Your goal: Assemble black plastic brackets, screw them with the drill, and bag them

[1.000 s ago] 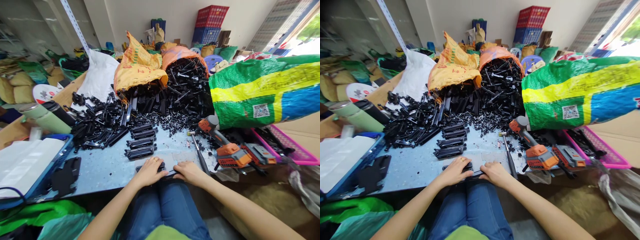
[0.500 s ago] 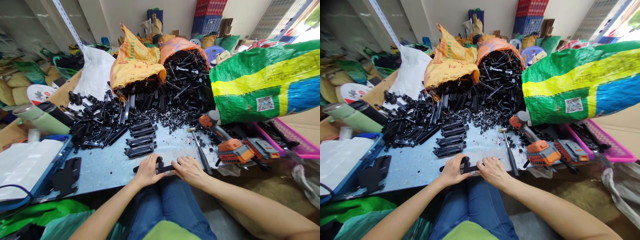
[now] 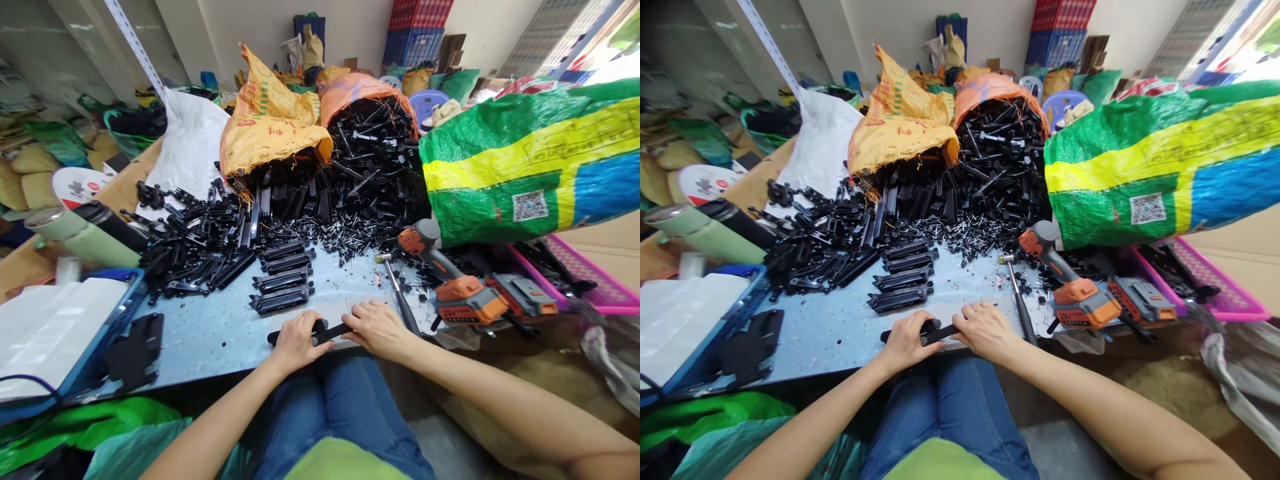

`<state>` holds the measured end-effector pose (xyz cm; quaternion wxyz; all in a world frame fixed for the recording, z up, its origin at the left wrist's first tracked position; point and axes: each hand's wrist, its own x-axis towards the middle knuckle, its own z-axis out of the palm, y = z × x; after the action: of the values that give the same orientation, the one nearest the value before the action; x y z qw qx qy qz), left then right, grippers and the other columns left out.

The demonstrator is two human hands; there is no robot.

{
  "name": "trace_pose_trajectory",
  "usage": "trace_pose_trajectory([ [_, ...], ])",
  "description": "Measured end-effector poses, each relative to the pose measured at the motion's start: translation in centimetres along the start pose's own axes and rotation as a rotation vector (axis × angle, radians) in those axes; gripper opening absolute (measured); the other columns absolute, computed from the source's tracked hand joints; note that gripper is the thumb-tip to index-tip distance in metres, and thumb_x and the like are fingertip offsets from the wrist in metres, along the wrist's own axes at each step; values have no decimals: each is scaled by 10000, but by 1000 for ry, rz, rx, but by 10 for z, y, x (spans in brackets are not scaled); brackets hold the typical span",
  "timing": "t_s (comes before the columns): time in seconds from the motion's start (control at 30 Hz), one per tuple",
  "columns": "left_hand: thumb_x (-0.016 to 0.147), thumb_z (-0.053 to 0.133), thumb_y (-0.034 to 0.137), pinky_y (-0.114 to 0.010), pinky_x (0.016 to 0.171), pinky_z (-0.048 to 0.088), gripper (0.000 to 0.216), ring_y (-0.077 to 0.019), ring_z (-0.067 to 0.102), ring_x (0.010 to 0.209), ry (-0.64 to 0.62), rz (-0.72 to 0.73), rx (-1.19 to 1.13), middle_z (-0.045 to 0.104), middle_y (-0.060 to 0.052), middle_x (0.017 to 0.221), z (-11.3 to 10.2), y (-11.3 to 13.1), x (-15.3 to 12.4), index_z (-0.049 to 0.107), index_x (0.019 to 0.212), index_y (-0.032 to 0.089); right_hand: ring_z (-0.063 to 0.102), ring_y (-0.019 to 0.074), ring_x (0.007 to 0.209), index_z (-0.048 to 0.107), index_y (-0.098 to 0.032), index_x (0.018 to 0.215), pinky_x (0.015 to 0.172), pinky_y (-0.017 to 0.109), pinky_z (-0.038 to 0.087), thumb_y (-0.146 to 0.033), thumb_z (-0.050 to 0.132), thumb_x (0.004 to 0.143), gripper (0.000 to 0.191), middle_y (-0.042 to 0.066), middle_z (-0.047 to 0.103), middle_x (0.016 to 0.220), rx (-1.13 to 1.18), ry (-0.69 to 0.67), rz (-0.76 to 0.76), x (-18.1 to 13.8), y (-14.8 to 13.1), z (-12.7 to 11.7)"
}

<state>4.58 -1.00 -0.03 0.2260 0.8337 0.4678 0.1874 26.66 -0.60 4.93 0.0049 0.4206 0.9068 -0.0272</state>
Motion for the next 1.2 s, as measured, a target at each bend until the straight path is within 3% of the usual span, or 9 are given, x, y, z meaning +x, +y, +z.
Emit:
trace_pose_trajectory([
  [0.13,778,536,519,-350,801,431,455,-261,557,958,-50,63,37,596,-95,999,2,7,39,523,1091,189,540,181,859,589,-186,978,728,285,358,-503,402,888,378,67,586,906,176,-23,-23,-4,29,28],
  [0.27,875,434,265,-346,865,396,277,-243,534,1019,40,-66,114,583,-135,1061,12,9,122,531,1101,136,548,190,898,604,-192,965,783,303,389,-504,433,874,367,59,603,909,283,-20,20,-6,54,47],
  [0.43,821,452,95,-310,752,423,161,-229,597,848,91,-179,105,628,-146,868,24,5,184,607,864,101,527,192,1004,568,-190,1063,856,307,388,-364,369,926,298,85,602,1015,168,110,418,40,90,42],
  [0.53,833,406,80,-302,768,418,204,-212,587,865,156,-187,121,617,-141,920,14,0,170,605,857,118,526,203,1021,548,-172,1091,859,300,379,-296,368,925,275,112,590,1053,121,128,618,83,112,43],
  [0.67,864,377,129,-304,797,421,206,-196,569,890,225,-186,143,594,-106,955,-21,-19,109,580,896,142,576,226,925,576,-153,1046,796,305,397,-251,420,890,242,139,600,1020,167,136,712,117,125,55],
  [0.8,866,402,168,-305,767,444,169,-186,575,834,295,-209,72,599,-62,876,-41,-47,39,571,877,166,584,235,903,618,-137,941,782,302,389,-169,476,821,189,146,623,971,212,158,748,116,125,63],
  [0.93,860,450,217,-290,688,466,139,-168,584,749,310,-234,-15,596,-45,860,-35,-56,-1,572,914,178,591,201,851,630,-161,801,750,264,397,-148,527,748,117,83,655,874,277,203,682,100,116,58],
  [1.07,865,443,202,-315,801,453,163,-189,574,890,201,-135,70,599,-66,949,-28,-32,22,586,938,172,600,147,744,603,-182,808,699,230,426,-233,518,778,104,25,657,813,362,296,592,76,98,48],
  [1.2,814,539,236,-317,853,438,210,-213,570,977,-205,11,162,623,-88,1009,-16,1,83,613,999,171,604,153,658,587,-168,786,640,257,464,-352,545,785,188,34,645,742,616,551,536,48,80,39],
])
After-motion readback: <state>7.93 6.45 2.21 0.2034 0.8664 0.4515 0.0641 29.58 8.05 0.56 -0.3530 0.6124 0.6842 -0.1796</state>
